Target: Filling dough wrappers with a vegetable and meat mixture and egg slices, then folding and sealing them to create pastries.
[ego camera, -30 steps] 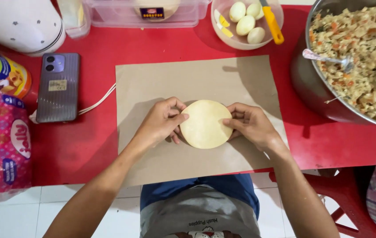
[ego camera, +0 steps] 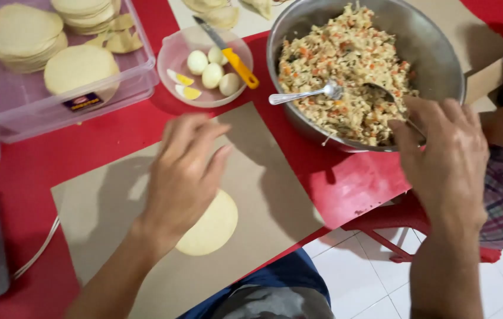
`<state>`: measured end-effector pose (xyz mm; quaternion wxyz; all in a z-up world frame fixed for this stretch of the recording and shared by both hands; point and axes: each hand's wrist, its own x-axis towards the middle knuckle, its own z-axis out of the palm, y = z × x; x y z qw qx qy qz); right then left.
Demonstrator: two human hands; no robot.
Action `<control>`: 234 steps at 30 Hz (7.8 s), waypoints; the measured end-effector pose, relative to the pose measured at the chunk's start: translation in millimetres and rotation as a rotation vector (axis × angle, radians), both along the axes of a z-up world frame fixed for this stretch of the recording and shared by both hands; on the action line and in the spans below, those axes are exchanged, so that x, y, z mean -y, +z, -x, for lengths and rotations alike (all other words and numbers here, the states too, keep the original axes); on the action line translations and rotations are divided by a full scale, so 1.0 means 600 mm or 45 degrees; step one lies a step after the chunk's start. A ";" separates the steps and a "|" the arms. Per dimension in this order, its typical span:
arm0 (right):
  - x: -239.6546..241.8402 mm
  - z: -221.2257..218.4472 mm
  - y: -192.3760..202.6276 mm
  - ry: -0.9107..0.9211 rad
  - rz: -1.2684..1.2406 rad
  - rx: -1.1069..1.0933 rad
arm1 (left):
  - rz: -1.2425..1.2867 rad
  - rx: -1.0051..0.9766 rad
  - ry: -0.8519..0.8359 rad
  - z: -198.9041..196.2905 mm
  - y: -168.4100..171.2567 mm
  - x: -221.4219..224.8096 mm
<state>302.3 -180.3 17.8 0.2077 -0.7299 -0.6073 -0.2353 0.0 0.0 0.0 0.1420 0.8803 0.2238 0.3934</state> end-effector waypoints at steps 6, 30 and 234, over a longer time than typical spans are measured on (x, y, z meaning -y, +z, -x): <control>-0.016 -0.085 -0.020 -0.493 0.542 0.060 | -0.216 -0.154 -0.113 -0.196 0.004 -0.049; 0.031 -0.109 -0.052 -0.007 -0.044 -0.284 | 1.997 -0.070 -0.455 -0.204 -0.011 0.042; -0.032 -0.076 0.062 0.014 0.404 -1.121 | -0.043 0.176 0.027 -0.009 0.010 0.021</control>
